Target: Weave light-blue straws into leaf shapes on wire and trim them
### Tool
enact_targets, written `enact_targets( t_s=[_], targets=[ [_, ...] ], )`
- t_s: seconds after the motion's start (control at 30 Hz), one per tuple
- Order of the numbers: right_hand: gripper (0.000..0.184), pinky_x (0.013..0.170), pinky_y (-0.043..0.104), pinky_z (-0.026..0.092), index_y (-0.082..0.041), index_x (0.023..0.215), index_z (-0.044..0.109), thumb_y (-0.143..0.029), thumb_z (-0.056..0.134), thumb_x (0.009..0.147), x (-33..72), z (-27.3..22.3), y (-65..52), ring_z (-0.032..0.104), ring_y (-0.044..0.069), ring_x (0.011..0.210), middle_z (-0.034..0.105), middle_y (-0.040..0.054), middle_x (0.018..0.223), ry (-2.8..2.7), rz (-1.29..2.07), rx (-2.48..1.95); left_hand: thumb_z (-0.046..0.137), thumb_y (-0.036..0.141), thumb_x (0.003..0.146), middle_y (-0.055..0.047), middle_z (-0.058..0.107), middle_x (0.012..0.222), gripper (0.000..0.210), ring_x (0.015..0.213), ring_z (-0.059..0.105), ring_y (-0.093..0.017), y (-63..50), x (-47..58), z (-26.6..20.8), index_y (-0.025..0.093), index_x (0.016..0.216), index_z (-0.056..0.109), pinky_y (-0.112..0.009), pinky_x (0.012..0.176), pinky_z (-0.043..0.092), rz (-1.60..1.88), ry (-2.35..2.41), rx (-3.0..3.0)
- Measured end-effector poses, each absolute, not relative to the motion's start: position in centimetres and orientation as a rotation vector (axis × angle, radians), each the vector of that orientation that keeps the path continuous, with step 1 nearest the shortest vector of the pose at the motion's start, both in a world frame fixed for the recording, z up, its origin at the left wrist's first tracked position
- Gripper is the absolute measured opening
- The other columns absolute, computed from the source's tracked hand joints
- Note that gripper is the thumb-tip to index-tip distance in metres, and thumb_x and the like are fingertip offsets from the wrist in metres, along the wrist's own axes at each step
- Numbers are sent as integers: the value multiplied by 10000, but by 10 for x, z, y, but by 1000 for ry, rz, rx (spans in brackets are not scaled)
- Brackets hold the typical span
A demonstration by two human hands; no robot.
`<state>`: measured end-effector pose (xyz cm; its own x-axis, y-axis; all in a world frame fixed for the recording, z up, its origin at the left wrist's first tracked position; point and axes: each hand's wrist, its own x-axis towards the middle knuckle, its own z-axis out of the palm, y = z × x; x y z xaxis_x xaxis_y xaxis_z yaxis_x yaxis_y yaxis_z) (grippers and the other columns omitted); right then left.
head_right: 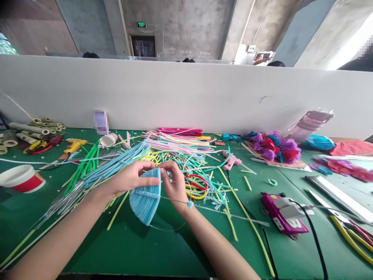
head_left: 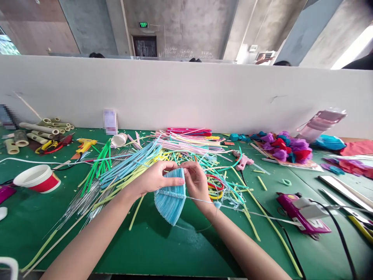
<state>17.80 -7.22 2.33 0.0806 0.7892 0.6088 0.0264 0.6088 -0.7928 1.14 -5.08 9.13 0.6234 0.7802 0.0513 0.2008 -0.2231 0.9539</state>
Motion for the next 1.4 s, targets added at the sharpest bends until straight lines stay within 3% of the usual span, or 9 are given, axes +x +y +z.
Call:
enact_targets(
  t_s=[0.17,0.63,0.87,1.2,1.3,1.4],
  targets=[
    [166,809,309,520,-227,970,643,-380,623,911,179,22,-71,655,183,896,675,52,966,-1323,806,-812,757,416,740,-1,598,761,273,740,551,-160,-58,19,76,163,803,678,-244,647,425,856,872,1613],
    [310,762,330,547,-228,860,636,-531,684,812,173,24,-72,667,190,806,699,38,864,-1264,1005,-871,738,438,758,12,590,703,273,679,511,-142,-63,18,53,171,805,712,-233,623,406,982,916,1665],
    [242,749,322,557,-221,844,729,-454,744,779,176,20,-70,673,187,788,724,47,882,-1258,1032,-875,717,383,790,27,529,639,228,612,457,-121,-65,18,54,168,727,676,-225,563,364,1105,977,1639],
    [312,733,341,565,-215,829,768,-483,813,676,183,17,-66,681,202,754,735,33,808,-1265,1199,-893,707,423,810,6,613,731,247,672,553,-147,-60,18,49,185,785,643,-241,617,427,1173,1078,1701],
    [317,738,336,563,-220,858,777,-491,793,694,185,21,-68,676,199,771,731,30,835,-1298,1229,-909,729,426,793,-22,665,881,256,762,617,-167,-55,16,44,203,909,679,-255,680,480,1202,1061,1672],
    [335,723,334,563,-213,888,776,-493,784,704,185,20,-68,669,193,754,724,28,832,-1317,1289,-906,735,424,787,-54,705,919,244,852,656,-201,-49,13,39,195,872,734,-279,750,506,1213,1018,1617]
  ],
)
